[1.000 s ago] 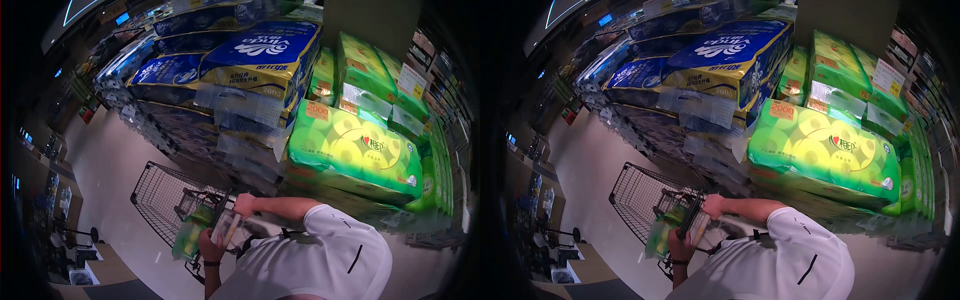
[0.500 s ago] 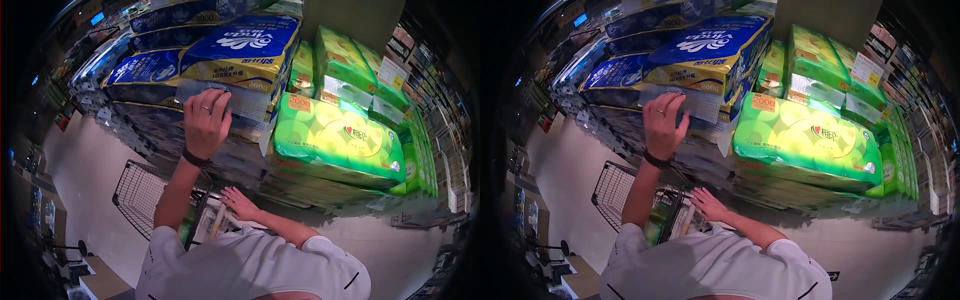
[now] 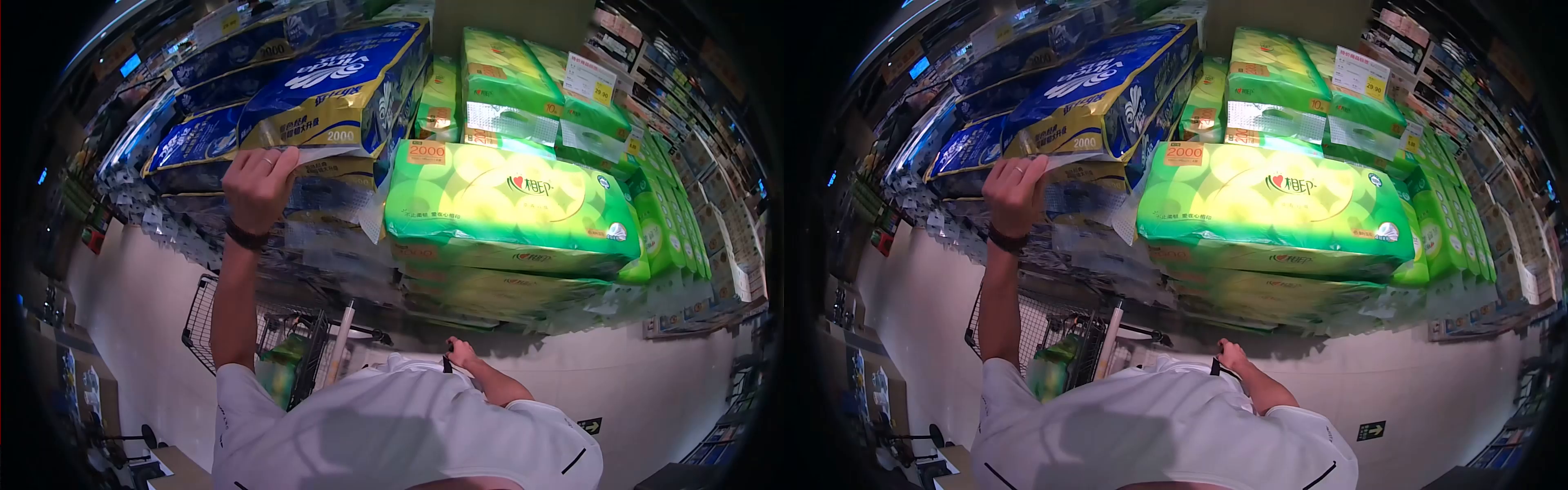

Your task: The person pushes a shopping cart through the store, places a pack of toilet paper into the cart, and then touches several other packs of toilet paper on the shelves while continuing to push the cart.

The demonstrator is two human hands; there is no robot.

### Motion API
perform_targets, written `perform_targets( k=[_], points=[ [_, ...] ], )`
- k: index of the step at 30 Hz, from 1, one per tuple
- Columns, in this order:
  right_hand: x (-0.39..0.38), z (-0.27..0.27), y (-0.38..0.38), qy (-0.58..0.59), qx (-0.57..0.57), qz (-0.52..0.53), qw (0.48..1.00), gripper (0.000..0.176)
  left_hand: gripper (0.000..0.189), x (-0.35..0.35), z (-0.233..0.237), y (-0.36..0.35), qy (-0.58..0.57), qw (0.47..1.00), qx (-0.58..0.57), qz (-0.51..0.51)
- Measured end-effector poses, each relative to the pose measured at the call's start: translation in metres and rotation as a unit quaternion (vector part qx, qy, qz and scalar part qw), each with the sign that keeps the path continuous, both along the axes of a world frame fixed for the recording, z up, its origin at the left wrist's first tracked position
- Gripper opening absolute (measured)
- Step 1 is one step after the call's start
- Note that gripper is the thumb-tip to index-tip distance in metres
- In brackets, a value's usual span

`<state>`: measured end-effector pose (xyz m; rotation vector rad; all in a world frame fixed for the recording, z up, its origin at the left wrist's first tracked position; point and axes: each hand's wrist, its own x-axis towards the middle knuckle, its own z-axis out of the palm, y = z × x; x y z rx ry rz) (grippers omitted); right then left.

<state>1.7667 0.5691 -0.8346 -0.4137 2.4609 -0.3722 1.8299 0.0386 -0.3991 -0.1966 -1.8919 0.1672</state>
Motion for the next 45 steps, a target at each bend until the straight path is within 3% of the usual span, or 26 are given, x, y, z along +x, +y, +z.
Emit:
perform_targets(
  k=[4,7,9,10,12,15,17,18,20,23,24,28,29,31,33,35,37,39,40,42,44,45],
  points=[
    [-0.009,0.017,-0.029,-0.015,-0.013,-0.031,0.999,0.058,0.013,0.050,0.011,0.031,0.039,0.998,-0.047,0.020],
    [-0.007,0.049,-0.090,-0.057,-0.151,-0.027,0.986,0.060,0.022,0.102,-0.005,0.049,0.135,0.990,0.020,0.021],
    [0.003,0.070,-0.140,-0.190,-0.376,-0.036,0.906,0.051,0.023,0.123,-0.035,0.053,0.090,0.992,0.086,0.029],
    [0.012,0.115,-0.166,-0.268,-0.431,-0.042,0.861,0.048,0.022,0.133,-0.061,0.046,0.102,0.992,0.078,0.000],
    [0.031,0.211,-0.210,-0.407,-0.531,-0.041,0.742,0.051,0.025,0.147,-0.076,0.049,0.124,0.991,0.019,0.038],
    [0.042,0.299,-0.253,-0.551,-0.642,0.016,0.533,0.066,0.031,0.150,-0.088,0.050,0.143,0.986,0.017,0.085],
    [0.041,0.327,-0.273,-0.565,-0.671,0.001,0.480,0.070,0.036,0.136,-0.085,0.054,0.164,0.982,0.059,0.067],
    [0.036,0.333,-0.280,-0.559,-0.676,0.000,0.480,0.068,0.033,0.134,-0.099,0.043,0.154,0.987,0.049,-0.008],
    [0.032,0.340,-0.290,-0.549,-0.686,0.000,0.478,0.066,0.041,0.125,-0.120,0.034,0.166,0.985,-0.031,0.017],
    [0.047,0.344,-0.300,-0.464,-0.684,0.004,0.563,0.061,0.047,0.118,-0.138,0.017,0.157,0.985,-0.062,0.030],
    [0.048,0.339,-0.302,-0.473,-0.691,0.023,0.546,0.059,0.047,0.119,-0.127,0.017,0.146,0.988,-0.055,0.006],
    [0.068,0.355,-0.315,-0.432,-0.697,-0.021,0.571,0.057,0.035,0.147,-0.071,0.014,0.009,0.999,-0.025,-0.023],
    [0.071,0.362,-0.316,-0.404,-0.690,-0.012,0.600,0.060,0.031,0.149,-0.057,0.006,-0.004,0.999,-0.002,-0.048],
    [0.075,0.373,-0.317,-0.360,-0.699,0.054,0.616,0.064,0.025,0.150,-0.040,-0.012,0.046,0.994,0.036,-0.089],
    [0.070,0.371,-0.318,-0.348,-0.705,0.090,0.611,0.072,0.049,0.150,-0.027,-0.001,0.133,0.978,0.122,-0.107],
    [0.060,0.376,-0.319,-0.343,-0.728,0.121,0.581,0.075,0.060,0.164,-0.048,-0.001,0.146,0.897,0.405,-0.099],
    [0.039,0.366,-0.314,-0.346,-0.733,0.053,0.584,0.081,0.063,0.187,-0.068,-0.011,0.208,0.784,0.556,-0.183],
    [0.033,0.361,-0.303,-0.291,-0.752,-0.009,0.591,0.081,0.065,0.216,-0.088,-0.025,0.271,0.673,0.626,-0.288],
    [0.034,0.363,-0.298,-0.279,-0.752,-0.046,0.596,0.091,0.066,0.228,-0.097,-0.033,0.290,0.623,0.642,-0.340],
    [0.032,0.374,-0.294,-0.238,-0.773,-0.035,0.587,0.098,0.069,0.241,-0.117,-0.046,0.317,0.533,0.671,-0.407],
    [0.035,0.388,-0.297,-0.181,-0.782,-0.004,0.597,0.110,0.071,0.237,-0.140,-0.053,0.348,0.501,0.683,-0.401],
    [0.029,0.391,-0.304,-0.142,-0.818,0.003,0.557,0.097,0.073,0.233,-0.153,-0.053,0.370,0.507,0.684,-0.373]
  ],
)
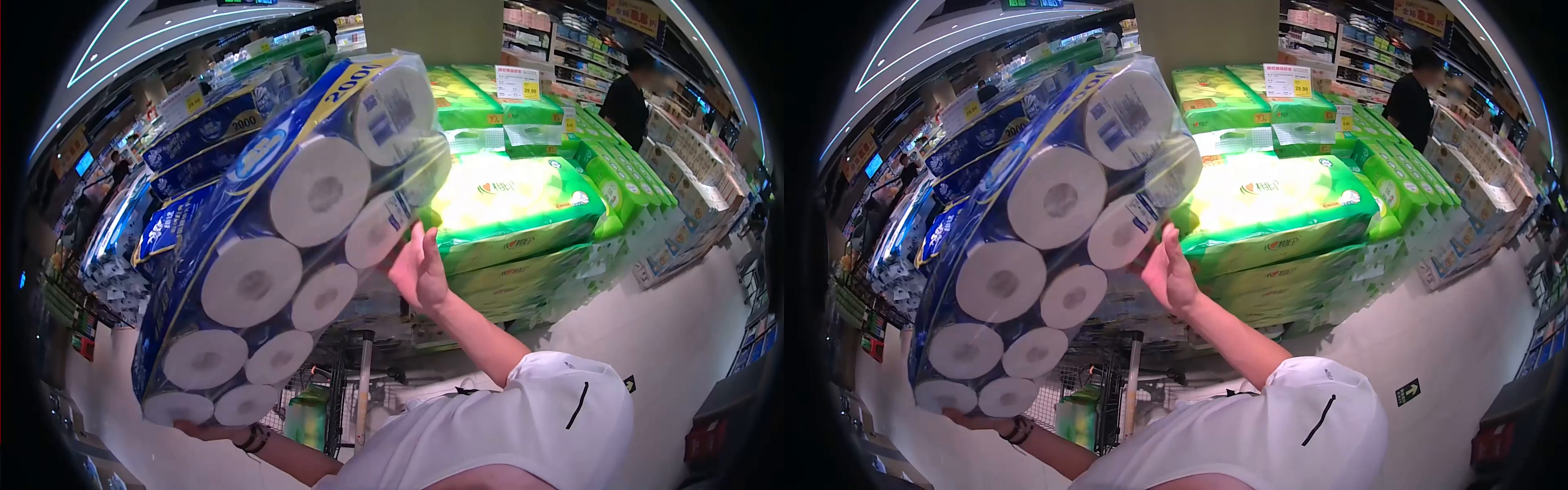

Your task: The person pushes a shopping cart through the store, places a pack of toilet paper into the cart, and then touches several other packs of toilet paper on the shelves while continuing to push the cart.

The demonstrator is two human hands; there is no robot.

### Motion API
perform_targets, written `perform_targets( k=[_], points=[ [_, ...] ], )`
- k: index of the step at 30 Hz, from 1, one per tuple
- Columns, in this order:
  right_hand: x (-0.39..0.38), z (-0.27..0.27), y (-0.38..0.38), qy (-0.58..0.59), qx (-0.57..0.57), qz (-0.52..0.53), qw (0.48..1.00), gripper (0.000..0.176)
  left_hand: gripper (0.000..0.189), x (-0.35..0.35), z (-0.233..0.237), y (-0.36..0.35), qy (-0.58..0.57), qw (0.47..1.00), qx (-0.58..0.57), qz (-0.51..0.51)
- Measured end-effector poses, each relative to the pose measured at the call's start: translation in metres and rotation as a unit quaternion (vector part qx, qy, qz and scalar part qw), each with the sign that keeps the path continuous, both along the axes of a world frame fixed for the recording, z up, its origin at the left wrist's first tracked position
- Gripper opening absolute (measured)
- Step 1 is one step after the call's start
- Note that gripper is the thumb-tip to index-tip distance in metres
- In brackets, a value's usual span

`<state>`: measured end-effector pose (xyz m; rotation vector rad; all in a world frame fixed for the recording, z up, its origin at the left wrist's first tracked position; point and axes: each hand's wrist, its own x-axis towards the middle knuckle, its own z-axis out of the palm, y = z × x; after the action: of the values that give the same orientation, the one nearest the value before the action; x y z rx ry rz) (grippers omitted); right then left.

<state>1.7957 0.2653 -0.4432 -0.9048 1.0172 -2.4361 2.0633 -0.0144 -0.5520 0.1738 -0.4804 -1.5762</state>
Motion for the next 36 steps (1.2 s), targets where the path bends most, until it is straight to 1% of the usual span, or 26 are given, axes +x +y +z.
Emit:
perform_targets(
  k=[1,2,4,5,6,7,8,10,12,14,15,18,19,20,22,23,26,27,28,29,30,32,33,34,36],
  points=[
    [-0.017,-0.004,0.002,-0.060,-0.009,0.027,0.998,0.088,0.082,-0.004,-0.016,-0.001,-0.109,0.991,0.017,0.081],
    [-0.030,-0.011,0.009,-0.120,-0.016,0.053,0.991,0.083,0.080,-0.011,-0.029,0.007,-0.106,0.987,0.021,0.117],
    [-0.024,-0.004,0.012,-0.138,-0.014,-0.029,0.990,0.079,0.080,-0.022,-0.041,0.019,-0.135,0.981,0.024,0.135],
    [-0.028,-0.003,0.018,-0.133,-0.010,-0.068,0.989,0.079,0.080,-0.026,-0.043,0.017,-0.153,0.980,0.039,0.124],
    [-0.025,0.006,0.031,-0.113,0.007,-0.037,0.993,0.080,0.080,-0.033,-0.044,0.015,-0.169,0.977,0.056,0.113],
    [-0.031,0.011,0.044,-0.067,-0.002,-0.042,0.997,0.081,0.079,-0.038,-0.044,0.015,-0.188,0.974,0.074,0.101],
    [-0.037,0.016,0.056,-0.024,-0.013,-0.046,0.999,0.083,0.078,-0.043,-0.042,0.011,-0.150,0.984,0.081,0.045],
    [-0.037,0.043,0.081,0.079,-0.026,-0.125,0.989,0.086,0.076,-0.062,-0.021,0.000,-0.073,0.991,0.089,-0.069],
    [-0.026,0.076,0.104,0.140,0.007,-0.232,0.962,0.085,0.078,-0.083,0.019,0.003,-0.120,0.988,0.042,-0.087],
    [-0.017,0.093,0.123,0.093,-0.035,-0.225,0.969,0.078,0.076,-0.107,0.037,-0.006,-0.140,0.985,0.012,-0.099],
    [-0.006,0.099,0.129,0.091,-0.043,-0.256,0.961,0.071,0.076,-0.119,0.033,-0.020,-0.124,0.981,-0.022,-0.145],
    [0.003,0.080,0.155,0.031,-0.077,-0.321,0.944,0.071,0.075,-0.155,0.079,-0.006,-0.122,0.960,-0.059,-0.243],
    [0.007,0.071,0.160,0.010,-0.102,-0.340,0.935,0.071,0.074,-0.170,0.080,-0.018,-0.121,0.954,-0.095,-0.258],
    [0.014,0.060,0.166,0.004,-0.091,-0.365,0.926,0.073,0.073,-0.183,0.084,-0.026,-0.111,0.940,-0.093,-0.308],
    [0.024,0.034,0.179,-0.051,-0.096,-0.371,0.922,0.074,0.070,-0.200,0.100,-0.029,-0.100,0.907,-0.084,-0.401],
    [0.027,0.022,0.185,-0.078,-0.090,-0.361,0.925,0.074,0.066,-0.210,0.106,-0.028,-0.082,0.890,-0.112,-0.434],
    [0.033,-0.007,0.204,-0.135,-0.077,-0.353,0.923,0.073,0.070,-0.234,0.121,-0.017,-0.160,0.871,-0.151,-0.440],
    [0.033,-0.013,0.209,-0.147,-0.070,-0.351,0.922,0.072,0.070,-0.241,0.124,-0.013,-0.153,0.841,-0.160,-0.493],
    [0.032,-0.019,0.214,-0.158,-0.064,-0.348,0.922,0.070,0.070,-0.245,0.125,-0.004,-0.163,0.834,-0.153,-0.505],
    [0.031,-0.024,0.220,-0.157,-0.053,-0.352,0.921,0.074,0.069,-0.247,0.128,0.006,-0.171,0.826,-0.150,-0.515],
    [0.030,-0.023,0.226,-0.144,-0.069,-0.359,0.919,0.076,0.069,-0.249,0.132,0.015,-0.174,0.821,-0.149,-0.523],
    [0.029,-0.019,0.243,-0.117,-0.101,-0.368,0.917,0.080,0.074,-0.245,0.135,0.022,-0.156,0.800,-0.138,-0.563],
    [0.024,-0.018,0.260,-0.105,-0.070,-0.375,0.918,0.086,0.074,-0.245,0.130,0.016,-0.158,0.805,-0.129,-0.558],
    [0.010,-0.032,0.285,-0.101,-0.041,-0.398,0.911,0.088,0.075,-0.246,0.128,0.011,-0.164,0.809,-0.117,-0.552],
    [-0.003,-0.044,0.317,-0.148,0.017,-0.377,0.914,0.089,0.075,-0.244,0.132,0.016,-0.173,0.808,-0.114,-0.551]
  ],
)
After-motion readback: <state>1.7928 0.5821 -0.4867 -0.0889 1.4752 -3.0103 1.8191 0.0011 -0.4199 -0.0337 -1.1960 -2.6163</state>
